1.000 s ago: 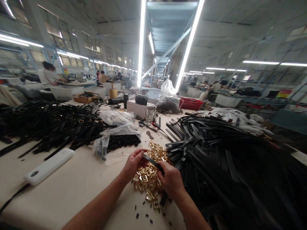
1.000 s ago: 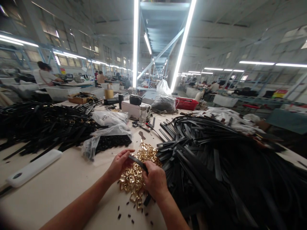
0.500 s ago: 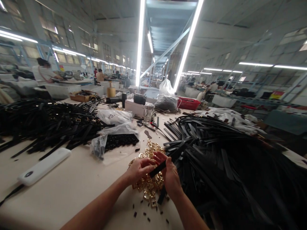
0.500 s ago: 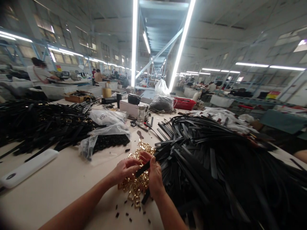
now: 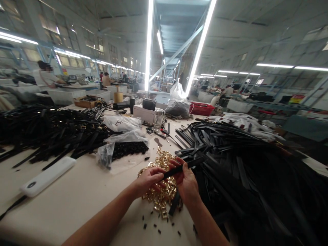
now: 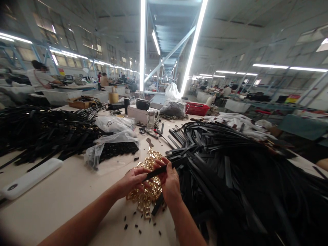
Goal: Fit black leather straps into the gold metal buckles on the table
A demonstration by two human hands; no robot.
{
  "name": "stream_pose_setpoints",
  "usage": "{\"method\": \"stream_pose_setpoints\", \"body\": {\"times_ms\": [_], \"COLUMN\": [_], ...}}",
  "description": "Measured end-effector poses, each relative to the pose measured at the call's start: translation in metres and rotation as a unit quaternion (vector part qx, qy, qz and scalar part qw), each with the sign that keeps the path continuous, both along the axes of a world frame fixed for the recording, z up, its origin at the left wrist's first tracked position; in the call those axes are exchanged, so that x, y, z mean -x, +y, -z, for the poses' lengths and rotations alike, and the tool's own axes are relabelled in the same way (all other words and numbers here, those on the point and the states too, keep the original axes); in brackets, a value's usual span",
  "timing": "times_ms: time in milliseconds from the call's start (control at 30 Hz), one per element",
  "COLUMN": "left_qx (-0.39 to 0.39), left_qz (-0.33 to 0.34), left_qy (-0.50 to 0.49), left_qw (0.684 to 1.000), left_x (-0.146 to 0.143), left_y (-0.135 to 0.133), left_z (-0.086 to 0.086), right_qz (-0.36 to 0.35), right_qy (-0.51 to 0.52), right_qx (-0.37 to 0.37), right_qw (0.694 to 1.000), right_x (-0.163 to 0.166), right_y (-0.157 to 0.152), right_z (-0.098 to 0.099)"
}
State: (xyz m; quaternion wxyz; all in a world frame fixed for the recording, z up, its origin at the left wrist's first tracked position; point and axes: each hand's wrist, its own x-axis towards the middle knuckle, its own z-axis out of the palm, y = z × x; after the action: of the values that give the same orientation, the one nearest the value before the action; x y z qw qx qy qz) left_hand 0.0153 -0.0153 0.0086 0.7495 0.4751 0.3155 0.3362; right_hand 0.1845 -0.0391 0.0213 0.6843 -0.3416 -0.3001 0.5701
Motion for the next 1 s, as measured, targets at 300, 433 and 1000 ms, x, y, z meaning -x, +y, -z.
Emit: {"method": "stream_pose_setpoints", "body": {"times_ms": [300, 433, 1000], "left_qx": [0.041, 0.052, 0.107], "left_qz": [0.005, 0.066, 0.068], "left_qy": [0.000, 0.005, -0.074], "left_qw": [0.999, 0.996, 0.989], "left_x": [0.006, 0.012, 0.017], "left_y": [0.006, 0.007, 0.011], "left_z": [0.004, 0.002, 0.005], "right_qz": [0.240, 0.289, -0.008], "right_qy": [-0.346, -0.636, -0.670], "right_qx": [-0.070, -0.186, -0.144], "right_qw": [0.904, 0.691, 0.728], "right_x": [-0.024, -0.036, -0.007], "right_y": [-0.001, -0.008, -0.018], "right_z": [-0.010, -0.027, -0.019]}}
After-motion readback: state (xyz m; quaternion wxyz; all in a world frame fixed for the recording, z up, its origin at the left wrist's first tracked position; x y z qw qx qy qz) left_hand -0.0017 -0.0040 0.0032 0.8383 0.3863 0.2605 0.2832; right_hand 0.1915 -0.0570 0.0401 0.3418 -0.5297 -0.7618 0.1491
